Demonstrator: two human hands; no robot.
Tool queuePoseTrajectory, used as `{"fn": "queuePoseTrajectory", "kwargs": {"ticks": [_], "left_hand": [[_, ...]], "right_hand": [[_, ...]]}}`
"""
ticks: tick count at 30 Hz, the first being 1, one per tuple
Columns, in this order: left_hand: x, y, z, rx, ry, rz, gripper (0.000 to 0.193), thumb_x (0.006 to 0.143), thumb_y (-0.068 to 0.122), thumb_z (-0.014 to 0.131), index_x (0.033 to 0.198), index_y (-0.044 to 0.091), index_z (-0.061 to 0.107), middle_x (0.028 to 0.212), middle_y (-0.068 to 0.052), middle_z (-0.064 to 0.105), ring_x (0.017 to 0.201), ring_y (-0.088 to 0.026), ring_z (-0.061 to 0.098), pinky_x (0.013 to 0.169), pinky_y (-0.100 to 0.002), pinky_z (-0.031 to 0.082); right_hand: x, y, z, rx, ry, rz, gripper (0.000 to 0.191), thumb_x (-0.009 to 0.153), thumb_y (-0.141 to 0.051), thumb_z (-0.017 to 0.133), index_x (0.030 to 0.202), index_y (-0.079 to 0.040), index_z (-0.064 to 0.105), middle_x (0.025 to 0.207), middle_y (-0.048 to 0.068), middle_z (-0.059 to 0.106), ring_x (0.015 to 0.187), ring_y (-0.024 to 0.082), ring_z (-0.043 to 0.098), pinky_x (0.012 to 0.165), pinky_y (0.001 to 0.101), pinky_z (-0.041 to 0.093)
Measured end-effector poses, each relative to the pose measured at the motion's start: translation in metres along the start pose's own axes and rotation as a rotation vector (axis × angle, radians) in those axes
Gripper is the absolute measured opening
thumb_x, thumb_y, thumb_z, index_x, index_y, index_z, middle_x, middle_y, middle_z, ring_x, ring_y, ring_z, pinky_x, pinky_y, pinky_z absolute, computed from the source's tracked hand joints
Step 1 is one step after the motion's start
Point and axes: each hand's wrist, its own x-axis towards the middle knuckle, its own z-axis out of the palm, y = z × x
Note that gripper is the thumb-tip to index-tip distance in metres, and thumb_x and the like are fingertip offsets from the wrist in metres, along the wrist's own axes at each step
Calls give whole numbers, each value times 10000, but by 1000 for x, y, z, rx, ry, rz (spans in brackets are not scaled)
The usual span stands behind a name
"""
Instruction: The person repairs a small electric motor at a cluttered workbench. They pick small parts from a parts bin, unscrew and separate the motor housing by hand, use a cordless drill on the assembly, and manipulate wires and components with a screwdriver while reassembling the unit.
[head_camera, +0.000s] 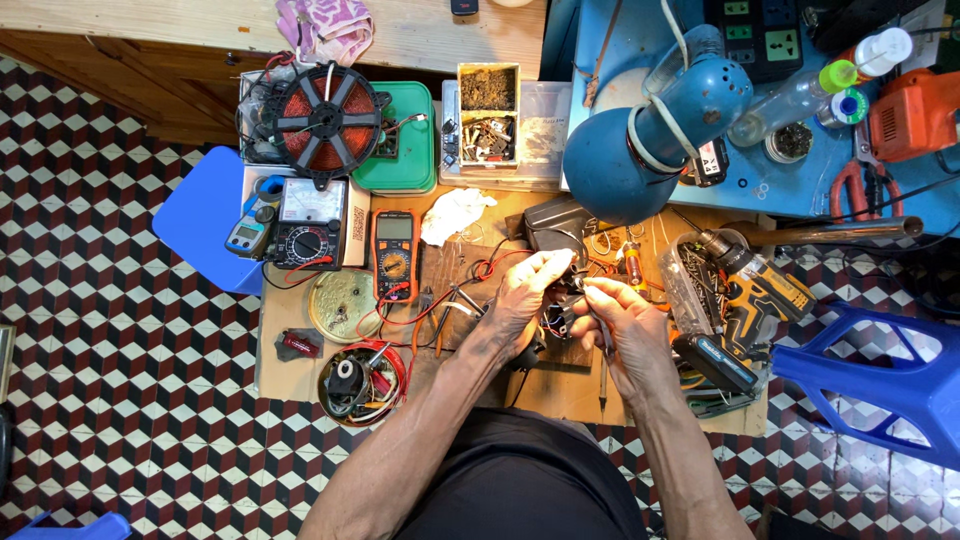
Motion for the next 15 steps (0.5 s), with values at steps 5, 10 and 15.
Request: {"fn": "queuePoseTrajectory", "kwargs": {"ticks": [5,10,15], "left_hand": [[-2,-1,6,13,36,117,200,1022,222,661,1136,57,662,950,11,642,825,-70,574,745,-228,491],[-5,2,15,-37,77,167,156,1022,219,646,1104,87,645,921,26,638,778,-54,579,645,-210,491],[-8,7,23,-56,88,215,138,1013,213,633,1092,100,638,907,9,642,746,-60,590,604,-213,499]], "right_hand": [[-5,-5,13,4,22,5,353,954,-119,641,1259,52,596,863,162,708,666,210,728,576,291,611],[-3,-15,29,-25,40,52,356,912,-131,628,1234,15,586,871,212,739,671,253,732,585,324,619],[6,-22,31,144,-27,87,368,898,-86,641,1229,66,588,945,217,741,734,264,758,644,322,626]]}}
